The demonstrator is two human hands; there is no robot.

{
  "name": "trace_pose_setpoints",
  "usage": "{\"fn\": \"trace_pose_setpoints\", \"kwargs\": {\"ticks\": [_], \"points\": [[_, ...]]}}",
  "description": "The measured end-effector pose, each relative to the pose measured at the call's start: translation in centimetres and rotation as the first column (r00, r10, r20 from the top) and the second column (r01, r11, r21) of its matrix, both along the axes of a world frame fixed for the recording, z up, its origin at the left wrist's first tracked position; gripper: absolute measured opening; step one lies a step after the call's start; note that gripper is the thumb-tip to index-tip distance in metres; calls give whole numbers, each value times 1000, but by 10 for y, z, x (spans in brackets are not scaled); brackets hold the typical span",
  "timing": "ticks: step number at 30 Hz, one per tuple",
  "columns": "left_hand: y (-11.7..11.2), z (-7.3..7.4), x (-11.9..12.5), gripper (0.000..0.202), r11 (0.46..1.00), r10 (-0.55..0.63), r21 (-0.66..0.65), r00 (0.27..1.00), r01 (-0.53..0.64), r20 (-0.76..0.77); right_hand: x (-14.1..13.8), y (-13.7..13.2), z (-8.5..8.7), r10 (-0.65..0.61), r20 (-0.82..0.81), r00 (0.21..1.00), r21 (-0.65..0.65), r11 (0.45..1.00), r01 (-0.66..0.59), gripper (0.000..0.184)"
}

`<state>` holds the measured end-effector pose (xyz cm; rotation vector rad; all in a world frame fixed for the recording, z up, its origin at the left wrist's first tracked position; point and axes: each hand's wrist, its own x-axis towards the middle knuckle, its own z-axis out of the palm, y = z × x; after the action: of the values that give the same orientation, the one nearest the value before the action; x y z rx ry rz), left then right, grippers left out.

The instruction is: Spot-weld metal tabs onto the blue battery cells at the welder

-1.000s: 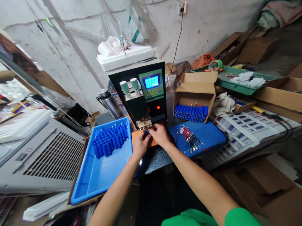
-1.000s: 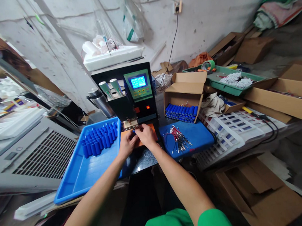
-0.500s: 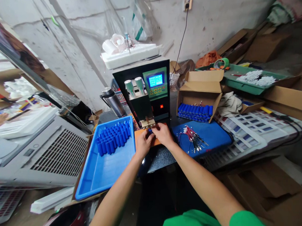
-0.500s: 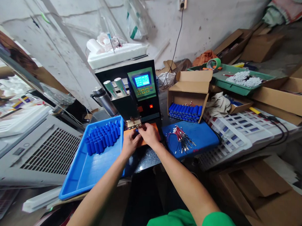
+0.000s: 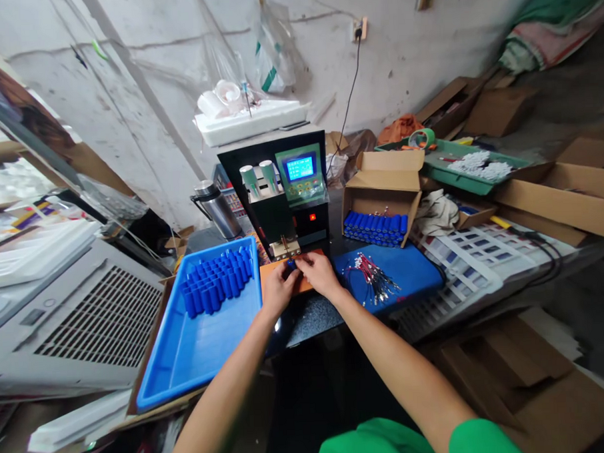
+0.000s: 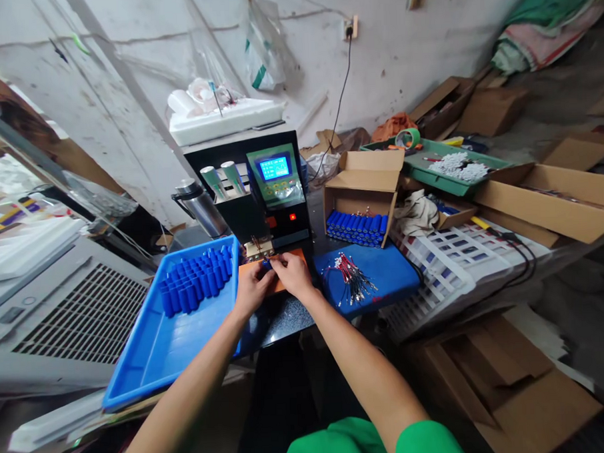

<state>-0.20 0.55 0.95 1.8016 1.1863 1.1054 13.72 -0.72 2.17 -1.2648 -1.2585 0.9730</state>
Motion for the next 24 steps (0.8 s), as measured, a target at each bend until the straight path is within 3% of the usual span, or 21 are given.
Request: {"fn": "trace_pose_setpoints", "kwargs": {"ticks": [7, 13, 17, 20, 24], "points": [[-3, 1, -1, 21, 999, 17, 42, 999, -15, -45, 3, -24, 3, -97, 242, 965, 178, 983, 54, 13], [-8, 3, -4, 16, 984, 38, 176, 969, 5, -242, -3, -33, 7, -148, 306, 940, 165, 981, 101, 18], [-10, 7, -8, 16, 934, 61, 347, 918, 85, -391, -10, -37, 15, -206, 347, 915, 140, 976, 167, 20], [-6, 9, -7, 25, 886, 62, 441, 905, 144, -422, -8, -33, 15, -223, 326, 919, 153, 971, 182, 22], [-1, 13, -2, 31, 814, 46, 546, 915, 198, -400, 26, -20, 10, -352, 305, 885, 263, 924, 278, 20]]}}
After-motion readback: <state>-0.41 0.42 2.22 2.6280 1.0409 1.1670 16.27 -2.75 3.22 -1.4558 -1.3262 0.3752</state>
